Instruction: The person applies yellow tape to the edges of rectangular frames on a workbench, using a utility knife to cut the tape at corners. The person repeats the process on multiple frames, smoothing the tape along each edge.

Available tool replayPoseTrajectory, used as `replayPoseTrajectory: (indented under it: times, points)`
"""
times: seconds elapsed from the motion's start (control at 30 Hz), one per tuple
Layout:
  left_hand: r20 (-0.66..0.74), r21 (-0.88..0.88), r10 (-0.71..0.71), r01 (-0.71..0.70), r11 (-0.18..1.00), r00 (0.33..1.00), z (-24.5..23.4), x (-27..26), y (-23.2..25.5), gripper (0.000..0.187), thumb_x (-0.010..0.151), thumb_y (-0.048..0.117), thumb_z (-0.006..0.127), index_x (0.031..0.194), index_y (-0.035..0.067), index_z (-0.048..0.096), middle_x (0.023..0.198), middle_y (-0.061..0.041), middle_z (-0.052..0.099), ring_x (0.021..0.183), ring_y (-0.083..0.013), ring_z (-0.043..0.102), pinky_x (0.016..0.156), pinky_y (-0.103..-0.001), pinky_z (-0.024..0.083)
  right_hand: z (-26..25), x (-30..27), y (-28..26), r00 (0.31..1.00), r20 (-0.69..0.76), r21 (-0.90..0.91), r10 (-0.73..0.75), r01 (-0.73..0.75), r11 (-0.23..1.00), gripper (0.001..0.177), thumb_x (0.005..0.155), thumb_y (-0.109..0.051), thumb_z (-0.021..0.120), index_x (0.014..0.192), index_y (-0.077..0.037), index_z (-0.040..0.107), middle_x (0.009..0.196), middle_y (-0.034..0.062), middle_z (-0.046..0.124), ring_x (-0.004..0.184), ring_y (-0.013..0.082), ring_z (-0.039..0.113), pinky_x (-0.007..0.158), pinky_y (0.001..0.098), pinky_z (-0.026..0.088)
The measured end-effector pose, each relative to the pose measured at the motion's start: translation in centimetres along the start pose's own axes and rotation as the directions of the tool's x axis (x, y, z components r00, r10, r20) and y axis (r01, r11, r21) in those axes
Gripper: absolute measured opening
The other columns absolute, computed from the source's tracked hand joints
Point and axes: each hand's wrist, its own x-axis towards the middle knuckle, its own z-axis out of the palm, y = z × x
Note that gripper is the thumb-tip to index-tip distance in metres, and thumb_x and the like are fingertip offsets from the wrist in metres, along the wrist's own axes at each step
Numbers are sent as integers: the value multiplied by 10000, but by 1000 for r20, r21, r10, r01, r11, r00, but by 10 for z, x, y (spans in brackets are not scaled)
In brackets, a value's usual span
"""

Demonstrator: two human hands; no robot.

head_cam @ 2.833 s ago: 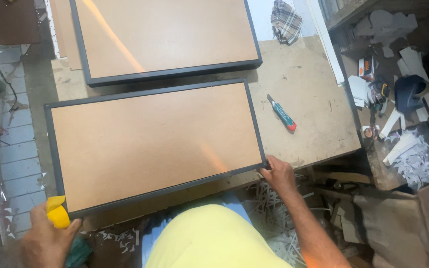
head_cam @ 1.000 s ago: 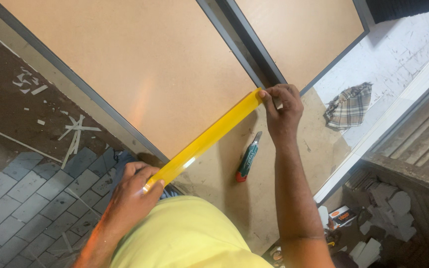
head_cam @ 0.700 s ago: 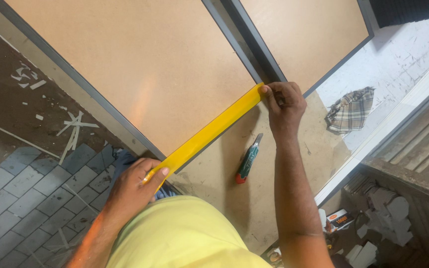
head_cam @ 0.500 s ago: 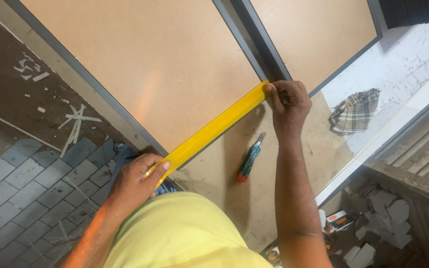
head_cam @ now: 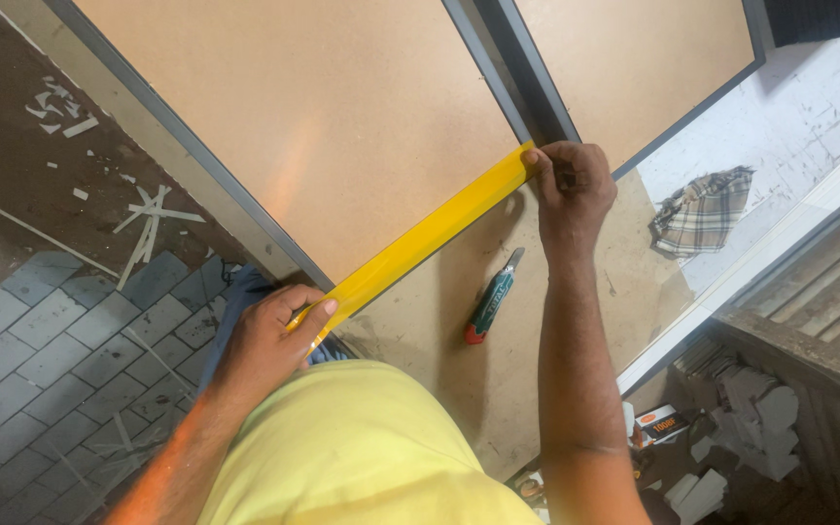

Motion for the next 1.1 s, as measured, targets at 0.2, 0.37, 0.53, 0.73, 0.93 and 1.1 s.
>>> replayPoseTrajectory:
  times: [0.2, 0.37, 0.53, 0.73, 0.93, 1.1]
  points:
    - [16, 37, 1, -2, 999, 1000, 2, 6, -4, 291, 947, 339, 644, 1002, 70, 738, 784, -50, 722, 480, -145, 643, 478, -317, 521, 13, -17, -11, 955, -74, -558, -287, 199, 805, 348, 1033, -310, 730, 1274, -83, 622, 1253, 132, 714, 1160, 270, 674, 1031, 444, 523]
    - [14, 13, 27, -27, 1000, 1000, 2, 9, -7, 296, 931, 335, 657, 960, 50, 730, 777, -69, 707, 474, -152, 646, 464, -329, 515, 53, -110, -60, 756, 362, -177, -545, 630, 757, 755, 1066, -622, 526, 1507, -14, 449, 1582, 184, 476, 1500, 313, 438, 1273, 527, 257]
    - [30, 7, 53, -53, 999, 998, 2, 13, -13, 298, 934, 330, 661, 937, 36, 712, 778, -77, 697, 478, -151, 655, 462, -328, 523, 61, -133, -47, 600, 558, -125, -573, 743, 657, 813, 1067, -687, 441, 1577, -59, 366, 1658, 134, 382, 1551, 273, 342, 1306, 487, 196]
    - [42, -29, 97, -96, 995, 994, 4, 19, -25, 289, 938, 318, 662, 945, 34, 714, 770, -92, 699, 473, -170, 646, 472, -332, 510, 3, -30, 24, 876, 335, -455, -347, 473, 755, 872, 1063, -714, 202, 1652, -70, 222, 1714, 154, 287, 1620, 308, 173, 1362, 500, 93]
    - [30, -60, 177, -175, 983, 984, 7, 25, -32, 320, 935, 349, 666, 958, 33, 712, 779, -94, 699, 493, -163, 673, 477, -344, 541, 23, -71, -27, 838, 346, -398, -422, 539, 743, 942, 1043, -762, 252, 1578, 6, 364, 1672, 160, 299, 1578, 402, 160, 1299, 573, 45]
    - [23, -9, 228, -228, 974, 973, 6, 27, -34, 333, 916, 380, 661, 1048, 78, 711, 776, -93, 711, 486, -178, 690, 491, -349, 534, 63, -173, -82, 706, 516, -306, -485, 681, 665, 687, 1062, -601, 500, 1546, -114, 461, 1652, 75, 402, 1568, 304, 294, 1291, 541, 119]
